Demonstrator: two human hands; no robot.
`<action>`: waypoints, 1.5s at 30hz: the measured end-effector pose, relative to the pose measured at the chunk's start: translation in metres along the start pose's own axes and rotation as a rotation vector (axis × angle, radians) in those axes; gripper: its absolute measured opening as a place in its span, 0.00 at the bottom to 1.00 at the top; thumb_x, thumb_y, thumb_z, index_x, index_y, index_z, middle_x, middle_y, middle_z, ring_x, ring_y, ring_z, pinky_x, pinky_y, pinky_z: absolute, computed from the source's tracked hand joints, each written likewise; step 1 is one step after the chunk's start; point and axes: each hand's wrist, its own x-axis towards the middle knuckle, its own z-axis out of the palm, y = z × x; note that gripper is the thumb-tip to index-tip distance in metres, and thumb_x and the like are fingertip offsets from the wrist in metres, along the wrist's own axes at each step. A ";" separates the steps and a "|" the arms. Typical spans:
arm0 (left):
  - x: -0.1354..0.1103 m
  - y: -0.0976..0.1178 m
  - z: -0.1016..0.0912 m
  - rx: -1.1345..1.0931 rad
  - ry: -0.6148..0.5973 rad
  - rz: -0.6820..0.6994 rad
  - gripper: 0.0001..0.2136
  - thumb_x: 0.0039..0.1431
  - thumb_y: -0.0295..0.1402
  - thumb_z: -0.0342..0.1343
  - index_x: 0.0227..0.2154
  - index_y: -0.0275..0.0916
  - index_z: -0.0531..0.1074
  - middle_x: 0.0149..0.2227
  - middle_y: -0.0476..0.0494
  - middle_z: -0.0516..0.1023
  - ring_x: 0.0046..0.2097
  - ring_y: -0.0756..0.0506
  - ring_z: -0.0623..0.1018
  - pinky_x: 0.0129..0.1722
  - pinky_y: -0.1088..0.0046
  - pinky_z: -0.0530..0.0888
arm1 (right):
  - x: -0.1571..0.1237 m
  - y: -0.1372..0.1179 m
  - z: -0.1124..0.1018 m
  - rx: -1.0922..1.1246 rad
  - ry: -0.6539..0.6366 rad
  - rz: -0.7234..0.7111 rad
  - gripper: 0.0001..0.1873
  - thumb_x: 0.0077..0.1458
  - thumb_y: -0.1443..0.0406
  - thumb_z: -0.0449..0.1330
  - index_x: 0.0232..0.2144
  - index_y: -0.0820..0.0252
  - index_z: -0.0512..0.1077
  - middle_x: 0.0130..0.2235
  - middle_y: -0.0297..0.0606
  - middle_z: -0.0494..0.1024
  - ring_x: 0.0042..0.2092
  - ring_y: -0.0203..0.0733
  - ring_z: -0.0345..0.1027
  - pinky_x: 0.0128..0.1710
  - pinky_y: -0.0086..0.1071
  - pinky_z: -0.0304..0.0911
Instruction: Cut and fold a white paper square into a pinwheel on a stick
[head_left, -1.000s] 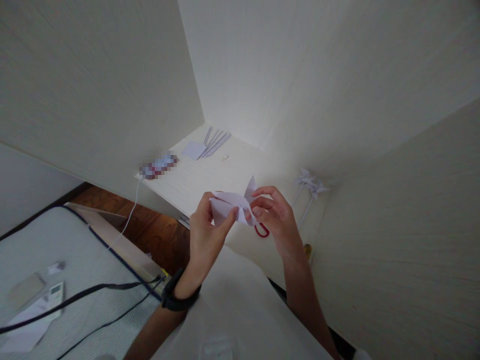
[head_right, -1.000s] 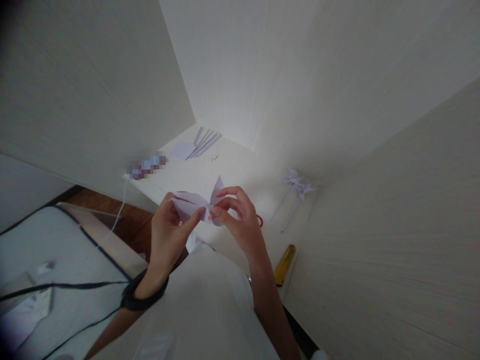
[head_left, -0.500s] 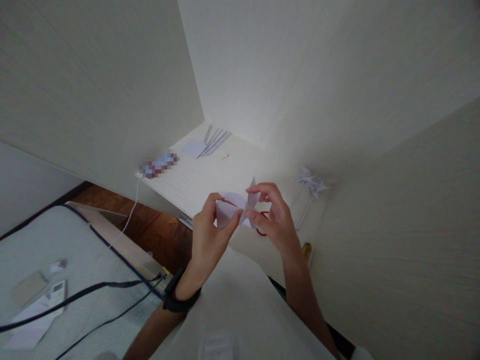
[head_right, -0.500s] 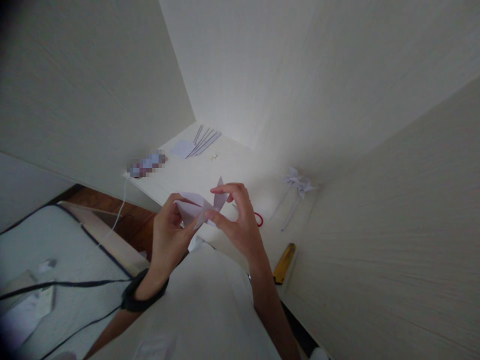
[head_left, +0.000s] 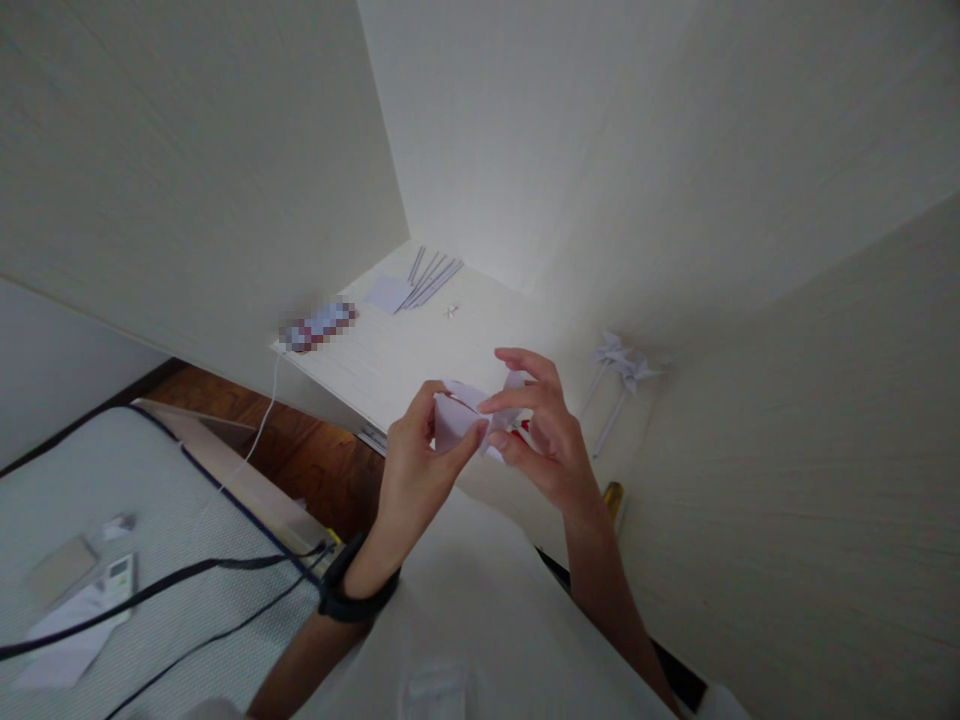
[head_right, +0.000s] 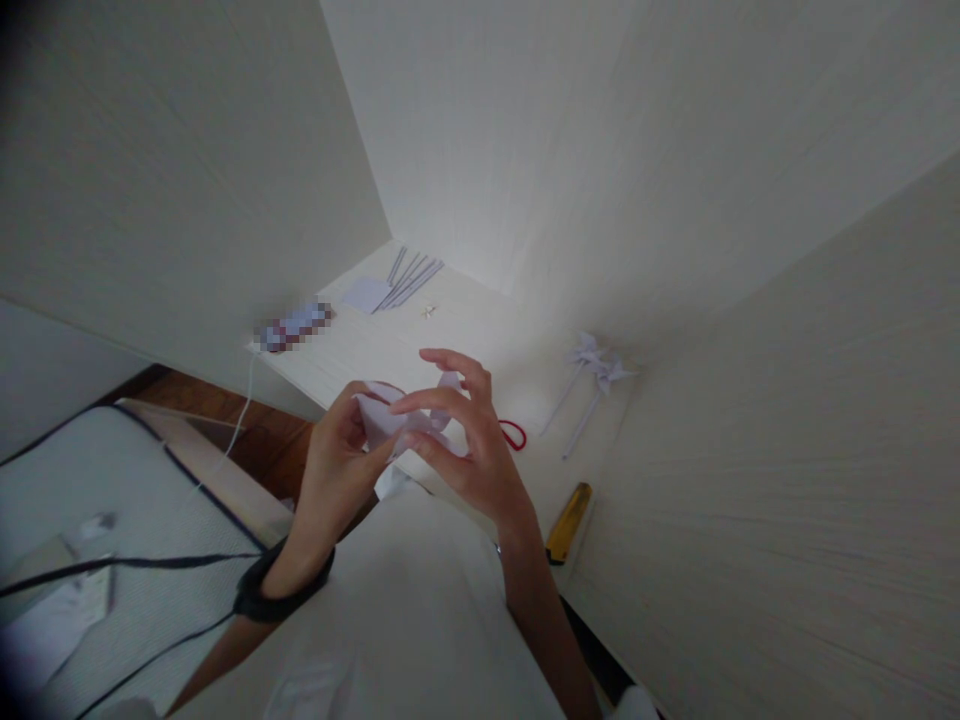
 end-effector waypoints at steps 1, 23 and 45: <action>0.000 0.000 0.000 0.001 -0.003 0.000 0.10 0.53 0.34 0.63 0.36 0.41 0.69 0.32 0.52 0.74 0.32 0.48 0.72 0.32 0.75 0.67 | 0.000 0.001 0.000 0.001 -0.002 0.004 0.07 0.58 0.63 0.61 0.39 0.47 0.76 0.60 0.36 0.65 0.63 0.50 0.57 0.61 0.48 0.54; 0.006 -0.004 0.001 -0.045 0.015 -0.027 0.09 0.51 0.32 0.63 0.30 0.41 0.66 0.26 0.55 0.66 0.29 0.50 0.67 0.28 0.76 0.64 | 0.004 0.011 0.006 0.160 0.435 0.088 0.12 0.55 0.72 0.62 0.39 0.51 0.71 0.37 0.33 0.74 0.40 0.39 0.69 0.43 0.35 0.65; 0.005 0.002 0.001 -0.212 0.021 -0.092 0.09 0.49 0.30 0.64 0.31 0.40 0.69 0.28 0.53 0.72 0.31 0.49 0.71 0.31 0.75 0.69 | 0.001 0.006 0.004 -0.055 0.102 -0.031 0.06 0.57 0.69 0.64 0.35 0.50 0.75 0.36 0.33 0.81 0.41 0.43 0.72 0.46 0.42 0.65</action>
